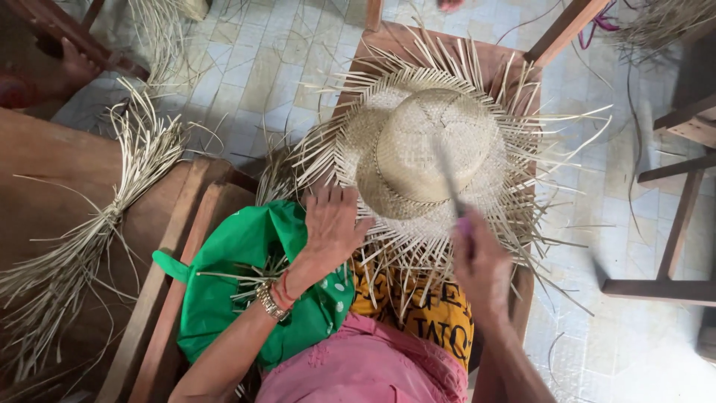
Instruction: Trimming the excess straw from the brim of a woven hat using a knife
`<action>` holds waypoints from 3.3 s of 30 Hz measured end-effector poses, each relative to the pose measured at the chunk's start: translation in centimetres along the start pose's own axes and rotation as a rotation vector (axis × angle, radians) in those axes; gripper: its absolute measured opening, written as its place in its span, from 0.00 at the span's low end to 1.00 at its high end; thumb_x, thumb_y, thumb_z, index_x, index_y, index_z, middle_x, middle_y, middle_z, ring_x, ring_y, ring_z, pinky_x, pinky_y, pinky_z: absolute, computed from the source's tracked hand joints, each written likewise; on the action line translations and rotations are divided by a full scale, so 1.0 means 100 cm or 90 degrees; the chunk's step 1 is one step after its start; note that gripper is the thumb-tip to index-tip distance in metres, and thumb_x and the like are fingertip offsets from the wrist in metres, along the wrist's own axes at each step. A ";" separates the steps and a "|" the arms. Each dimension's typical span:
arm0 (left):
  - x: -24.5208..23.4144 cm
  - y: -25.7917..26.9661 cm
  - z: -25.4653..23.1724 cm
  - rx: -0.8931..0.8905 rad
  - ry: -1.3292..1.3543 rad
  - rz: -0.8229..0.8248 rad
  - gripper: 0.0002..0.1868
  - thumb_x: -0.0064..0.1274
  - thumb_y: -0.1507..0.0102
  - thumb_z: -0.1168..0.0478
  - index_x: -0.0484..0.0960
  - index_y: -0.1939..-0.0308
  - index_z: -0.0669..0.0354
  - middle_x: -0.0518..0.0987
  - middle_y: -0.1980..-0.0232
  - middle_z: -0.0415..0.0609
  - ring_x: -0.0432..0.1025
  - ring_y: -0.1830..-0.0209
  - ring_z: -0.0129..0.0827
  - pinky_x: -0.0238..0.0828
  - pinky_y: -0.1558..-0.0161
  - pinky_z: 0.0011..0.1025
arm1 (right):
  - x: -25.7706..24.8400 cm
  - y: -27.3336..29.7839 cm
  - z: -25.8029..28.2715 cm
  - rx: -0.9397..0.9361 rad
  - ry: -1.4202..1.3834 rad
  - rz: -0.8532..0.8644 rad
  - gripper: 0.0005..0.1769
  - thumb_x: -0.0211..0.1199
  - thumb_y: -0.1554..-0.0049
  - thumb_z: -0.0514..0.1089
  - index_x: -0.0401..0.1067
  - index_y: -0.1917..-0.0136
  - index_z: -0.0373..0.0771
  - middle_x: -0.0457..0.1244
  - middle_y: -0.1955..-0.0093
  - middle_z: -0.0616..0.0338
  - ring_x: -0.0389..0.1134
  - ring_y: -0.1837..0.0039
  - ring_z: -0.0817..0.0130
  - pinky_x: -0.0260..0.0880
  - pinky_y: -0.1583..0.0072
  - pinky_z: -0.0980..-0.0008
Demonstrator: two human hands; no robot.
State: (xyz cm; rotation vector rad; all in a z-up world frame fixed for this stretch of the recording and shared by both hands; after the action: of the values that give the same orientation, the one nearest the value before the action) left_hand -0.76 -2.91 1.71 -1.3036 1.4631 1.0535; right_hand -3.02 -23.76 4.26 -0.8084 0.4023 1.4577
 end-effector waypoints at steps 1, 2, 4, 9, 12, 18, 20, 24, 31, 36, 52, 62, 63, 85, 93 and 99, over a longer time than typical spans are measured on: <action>-0.006 -0.006 -0.005 -0.002 0.001 -0.001 0.22 0.51 0.46 0.50 0.67 0.60 0.64 0.68 0.69 0.55 0.64 0.62 0.43 0.57 0.59 0.41 | -0.005 -0.010 -0.009 -0.002 0.000 0.001 0.13 0.48 0.44 0.40 0.65 0.47 0.34 0.60 0.75 0.51 0.58 0.76 0.69 0.61 0.71 0.74; -0.012 -0.011 -0.010 0.002 0.146 0.000 0.26 0.41 0.43 0.46 0.63 0.53 0.65 0.67 0.61 0.57 0.62 0.56 0.46 0.56 0.55 0.44 | -0.012 -0.019 -0.018 0.047 -0.040 -0.065 0.10 0.48 0.42 0.41 0.64 0.50 0.34 0.57 0.75 0.54 0.55 0.76 0.71 0.56 0.71 0.75; -0.028 -0.021 -0.020 0.007 0.292 0.000 0.31 0.31 0.39 0.43 0.58 0.45 0.66 0.65 0.53 0.60 0.60 0.49 0.48 0.54 0.52 0.47 | -0.022 -0.041 -0.025 0.094 -0.079 -0.133 0.10 0.48 0.39 0.42 0.63 0.53 0.33 0.54 0.76 0.58 0.52 0.75 0.72 0.52 0.71 0.76; -0.029 -0.051 -0.032 0.017 0.722 0.082 0.43 0.37 0.43 0.38 0.41 0.36 0.63 0.46 0.39 0.70 0.48 0.40 0.64 0.56 0.47 0.54 | -0.013 -0.090 -0.046 0.104 -0.144 -0.095 0.06 0.50 0.43 0.39 0.63 0.55 0.33 0.58 0.65 0.50 0.58 0.62 0.67 0.58 0.61 0.67; -0.029 -0.063 -0.030 0.020 0.694 0.056 0.44 0.40 0.44 0.38 0.43 0.36 0.64 0.50 0.41 0.69 0.51 0.41 0.64 0.59 0.48 0.53 | -0.006 -0.097 -0.044 0.128 -0.185 -0.076 0.08 0.49 0.44 0.38 0.63 0.53 0.32 0.58 0.61 0.49 0.61 0.56 0.63 0.62 0.55 0.65; -0.001 -0.091 -0.006 0.086 0.776 0.068 0.41 0.50 0.45 0.42 0.53 0.37 0.60 0.58 0.41 0.65 0.61 0.46 0.55 0.65 0.50 0.42 | -0.022 -0.064 0.002 0.226 -0.298 0.006 0.11 0.47 0.45 0.40 0.60 0.52 0.29 0.58 0.55 0.46 0.64 0.53 0.59 0.65 0.50 0.62; -0.010 -0.092 0.002 0.118 0.759 0.077 0.39 0.48 0.44 0.43 0.54 0.39 0.64 0.58 0.42 0.68 0.59 0.45 0.59 0.63 0.49 0.44 | -0.030 -0.055 0.015 0.212 -0.272 -0.004 0.12 0.45 0.44 0.39 0.60 0.51 0.27 0.58 0.55 0.43 0.64 0.54 0.57 0.65 0.52 0.63; -0.012 -0.090 0.028 0.165 0.403 0.055 0.17 0.39 0.43 0.58 0.69 0.56 0.65 0.73 0.59 0.55 0.70 0.62 0.36 0.71 0.65 0.23 | -0.040 -0.036 0.041 0.197 -0.245 -0.010 0.10 0.43 0.44 0.43 0.58 0.54 0.35 0.62 0.60 0.55 0.60 0.72 0.74 0.62 0.70 0.79; 0.010 -0.068 0.072 0.156 0.108 0.113 0.08 0.50 0.49 0.64 0.71 0.68 0.58 0.70 0.72 0.49 0.68 0.66 0.46 0.62 0.59 0.48 | 0.041 -0.009 0.014 0.071 -0.223 0.171 0.16 0.45 0.46 0.42 0.60 0.45 0.33 0.62 0.71 0.55 0.59 0.76 0.74 0.59 0.74 0.80; 0.008 -0.062 0.076 0.135 0.032 0.207 0.18 0.51 0.47 0.64 0.64 0.54 0.52 0.71 0.62 0.50 0.67 0.59 0.45 0.58 0.54 0.48 | 0.087 0.004 0.021 0.017 -0.094 0.236 0.24 0.46 0.50 0.30 0.55 0.38 0.36 0.63 0.63 0.42 0.65 0.73 0.65 0.65 0.69 0.74; 0.026 -0.062 0.079 0.086 -0.029 0.172 0.08 0.46 0.44 0.63 0.68 0.63 0.61 0.70 0.71 0.50 0.66 0.69 0.37 0.57 0.60 0.40 | 0.109 0.019 0.040 -0.087 0.126 0.257 0.31 0.44 0.50 0.30 0.44 0.33 0.37 0.61 0.61 0.34 0.61 0.78 0.68 0.58 0.76 0.71; 0.021 -0.060 0.073 -0.002 0.047 0.169 0.02 0.40 0.43 0.65 0.67 0.68 0.58 0.63 0.79 0.46 0.62 0.78 0.33 0.51 0.65 0.38 | 0.126 0.026 0.023 -0.135 0.186 0.243 0.34 0.41 0.54 0.28 0.45 0.33 0.35 0.61 0.62 0.44 0.62 0.79 0.71 0.64 0.75 0.72; 0.027 -0.059 0.075 0.063 -0.002 0.125 0.05 0.42 0.43 0.66 0.70 0.65 0.64 0.68 0.78 0.50 0.64 0.78 0.37 0.54 0.66 0.40 | 0.126 0.026 0.024 -0.139 0.191 0.242 0.33 0.41 0.54 0.28 0.45 0.33 0.35 0.61 0.62 0.44 0.62 0.79 0.72 0.65 0.75 0.73; 0.022 -0.067 0.087 0.015 0.198 0.182 0.04 0.44 0.47 0.59 0.68 0.73 0.53 0.70 0.82 0.42 0.70 0.76 0.44 0.56 0.59 0.48 | 0.112 0.014 0.025 -0.146 0.291 0.300 0.37 0.45 0.56 0.27 0.43 0.33 0.35 0.61 0.65 0.53 0.60 0.77 0.77 0.62 0.74 0.74; 0.035 -0.074 0.092 0.021 0.136 0.270 0.14 0.51 0.52 0.55 0.62 0.86 0.49 0.64 0.90 0.41 0.65 0.88 0.43 0.61 0.67 0.44 | 0.116 0.016 0.018 -0.139 0.246 0.311 0.36 0.45 0.53 0.28 0.42 0.32 0.35 0.61 0.68 0.52 0.60 0.77 0.75 0.62 0.73 0.73; 0.020 -0.070 0.088 0.005 0.229 0.233 0.18 0.53 0.52 0.56 0.60 0.91 0.46 0.60 0.94 0.37 0.58 0.95 0.31 0.61 0.76 0.33 | 0.111 0.013 0.021 -0.159 0.262 0.296 0.37 0.45 0.55 0.27 0.43 0.32 0.36 0.61 0.67 0.53 0.61 0.77 0.74 0.62 0.73 0.72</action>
State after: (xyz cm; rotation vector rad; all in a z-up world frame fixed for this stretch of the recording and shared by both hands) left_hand 6.77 4.46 -2.65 -1.2965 2.0322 1.0767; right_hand -3.53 -14.49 -2.25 -1.2846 0.7671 1.7928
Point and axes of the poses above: each hand's wrist, its own y-axis away from the middle knuckle, its own x-axis out of the palm, z = x × y, the point moved 1 cm from there along -y, towards the middle knuckle
